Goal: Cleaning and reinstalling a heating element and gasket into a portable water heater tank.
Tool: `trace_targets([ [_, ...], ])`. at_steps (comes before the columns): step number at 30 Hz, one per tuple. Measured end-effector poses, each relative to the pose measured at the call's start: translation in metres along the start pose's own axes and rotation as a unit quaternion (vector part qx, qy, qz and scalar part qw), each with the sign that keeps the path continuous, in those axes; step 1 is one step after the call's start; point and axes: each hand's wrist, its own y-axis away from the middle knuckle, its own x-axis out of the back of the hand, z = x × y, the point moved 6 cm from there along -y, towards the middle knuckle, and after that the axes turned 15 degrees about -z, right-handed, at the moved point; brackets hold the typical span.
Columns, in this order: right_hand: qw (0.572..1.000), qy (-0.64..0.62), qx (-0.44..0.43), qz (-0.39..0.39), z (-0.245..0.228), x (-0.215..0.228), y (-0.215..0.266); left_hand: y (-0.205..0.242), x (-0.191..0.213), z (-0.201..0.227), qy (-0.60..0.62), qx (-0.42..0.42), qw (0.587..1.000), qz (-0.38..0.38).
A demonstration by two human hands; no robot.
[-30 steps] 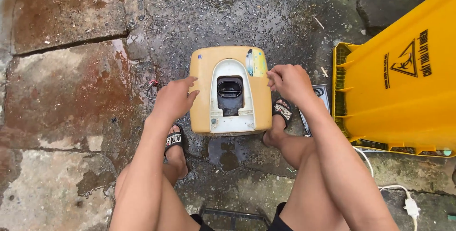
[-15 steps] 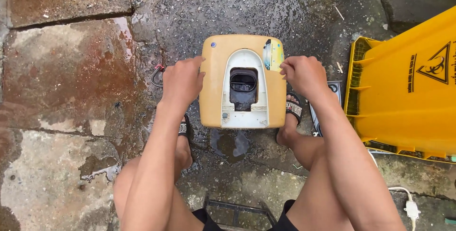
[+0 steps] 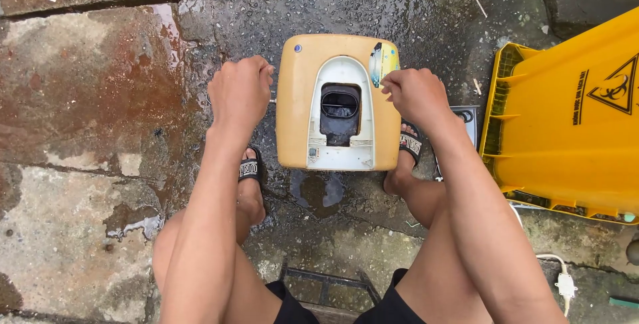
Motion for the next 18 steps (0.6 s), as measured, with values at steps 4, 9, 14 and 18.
trace_targets([
  [4, 0.997, 0.065, -0.005, -0.03, -0.013, -0.001, 0.008, 0.005, -0.004, 0.0, -0.016, 0.007, 0.999, -0.038],
  [9, 0.997, 0.042, 0.005, -0.063, -0.03, -0.06, 0.006, -0.005, -0.049, -0.018, -0.055, 0.024, 0.994, -0.091],
  [14, 0.987, 0.072, 0.044, -0.137, -0.043, -0.167, 0.013, -0.002, -0.156, -0.042, -0.145, 0.05, 0.94, -0.304],
  [18, 0.985, 0.14, 0.051, -0.093, -0.05, -0.198, 0.031, 0.014, -0.188, -0.05, -0.152, 0.049, 0.898, -0.411],
])
